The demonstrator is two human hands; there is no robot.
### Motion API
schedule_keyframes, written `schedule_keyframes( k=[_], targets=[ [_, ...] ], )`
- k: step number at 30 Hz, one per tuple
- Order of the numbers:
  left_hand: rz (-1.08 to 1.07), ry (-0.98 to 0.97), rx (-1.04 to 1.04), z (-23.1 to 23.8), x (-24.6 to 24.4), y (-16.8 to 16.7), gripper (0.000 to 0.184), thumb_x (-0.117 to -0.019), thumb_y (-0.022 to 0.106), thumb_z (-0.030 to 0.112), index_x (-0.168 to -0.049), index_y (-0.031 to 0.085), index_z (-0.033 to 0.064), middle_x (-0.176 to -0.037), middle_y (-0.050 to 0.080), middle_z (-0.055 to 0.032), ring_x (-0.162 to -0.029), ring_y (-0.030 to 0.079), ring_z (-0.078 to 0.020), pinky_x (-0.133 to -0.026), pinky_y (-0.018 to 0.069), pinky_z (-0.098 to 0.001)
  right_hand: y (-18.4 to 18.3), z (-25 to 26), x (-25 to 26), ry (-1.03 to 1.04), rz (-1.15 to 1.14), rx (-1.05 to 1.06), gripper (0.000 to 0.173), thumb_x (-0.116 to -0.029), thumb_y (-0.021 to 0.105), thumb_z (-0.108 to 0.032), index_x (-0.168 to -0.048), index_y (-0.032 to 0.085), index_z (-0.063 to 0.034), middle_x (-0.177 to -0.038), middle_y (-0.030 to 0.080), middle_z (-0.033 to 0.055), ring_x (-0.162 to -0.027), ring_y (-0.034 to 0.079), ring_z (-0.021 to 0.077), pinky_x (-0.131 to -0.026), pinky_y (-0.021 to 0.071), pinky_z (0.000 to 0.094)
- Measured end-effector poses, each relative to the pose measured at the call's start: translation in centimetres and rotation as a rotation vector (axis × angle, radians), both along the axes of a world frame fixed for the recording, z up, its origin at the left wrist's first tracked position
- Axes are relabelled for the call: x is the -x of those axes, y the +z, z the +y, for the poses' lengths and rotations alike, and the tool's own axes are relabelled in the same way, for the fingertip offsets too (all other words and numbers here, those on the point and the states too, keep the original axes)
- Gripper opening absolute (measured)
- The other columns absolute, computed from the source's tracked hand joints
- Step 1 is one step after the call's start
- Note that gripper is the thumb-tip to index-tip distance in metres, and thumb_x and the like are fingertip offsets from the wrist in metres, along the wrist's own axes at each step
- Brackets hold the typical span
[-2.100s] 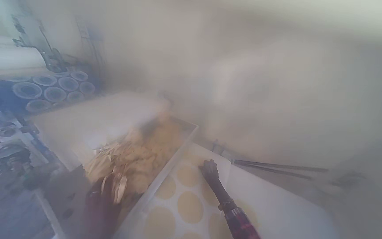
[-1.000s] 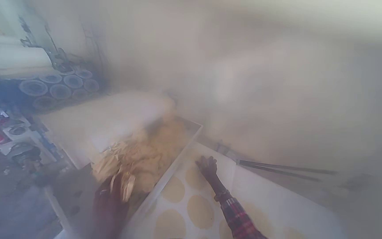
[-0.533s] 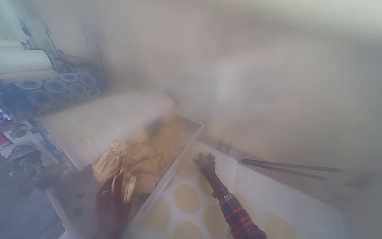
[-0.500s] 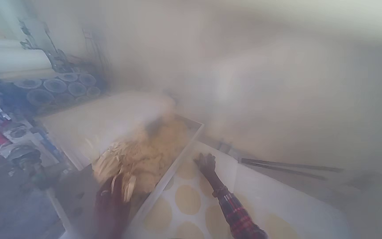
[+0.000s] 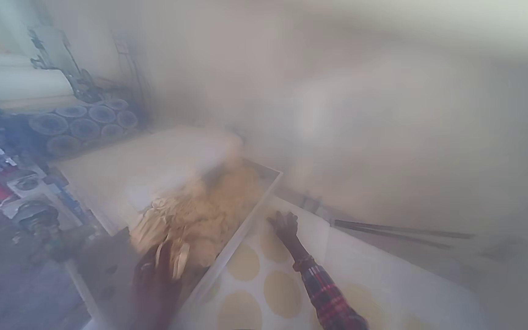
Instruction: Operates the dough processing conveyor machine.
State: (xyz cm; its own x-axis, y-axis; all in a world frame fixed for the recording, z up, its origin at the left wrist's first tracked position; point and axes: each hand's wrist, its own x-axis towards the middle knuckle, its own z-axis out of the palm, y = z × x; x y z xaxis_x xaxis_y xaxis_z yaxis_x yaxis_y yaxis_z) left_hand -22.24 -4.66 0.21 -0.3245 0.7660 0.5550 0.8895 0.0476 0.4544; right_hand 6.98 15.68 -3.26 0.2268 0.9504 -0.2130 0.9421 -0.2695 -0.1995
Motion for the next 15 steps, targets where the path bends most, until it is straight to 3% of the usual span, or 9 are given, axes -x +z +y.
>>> schedule_keyframes(
  k=[7,15],
  targets=[
    [-0.001,0.000,0.002,-0.01,-0.07,0.13,0.076,-0.0618,0.076,-0.016,-0.135,0.061,-0.0037,-0.134,0.054,-0.0409,-0.120,0.053,-0.0653,-0.093,0.0459,-0.0727,-0.14,0.22,0.57,-0.009,0.003,0.001,0.068,-0.0992,0.059,-0.054,-0.149,0.051,-0.0085,-0.150,0.042,0.0328,-0.141,0.041,0.0471,-0.107,0.0434,0.0535],
    [0.001,-0.011,-0.011,-0.05,-0.34,0.38,0.075,-0.0620,0.075,-0.016,-0.135,0.060,-0.0061,-0.133,0.053,-0.0433,-0.119,0.052,-0.0670,-0.093,0.0455,-0.0726,0.23,-0.12,0.32,0.003,-0.019,0.005,0.068,-0.1009,0.056,-0.054,-0.149,0.050,-0.0064,-0.149,0.043,0.0343,-0.141,0.041,0.0483,-0.106,0.0438,0.0544]
  ],
)
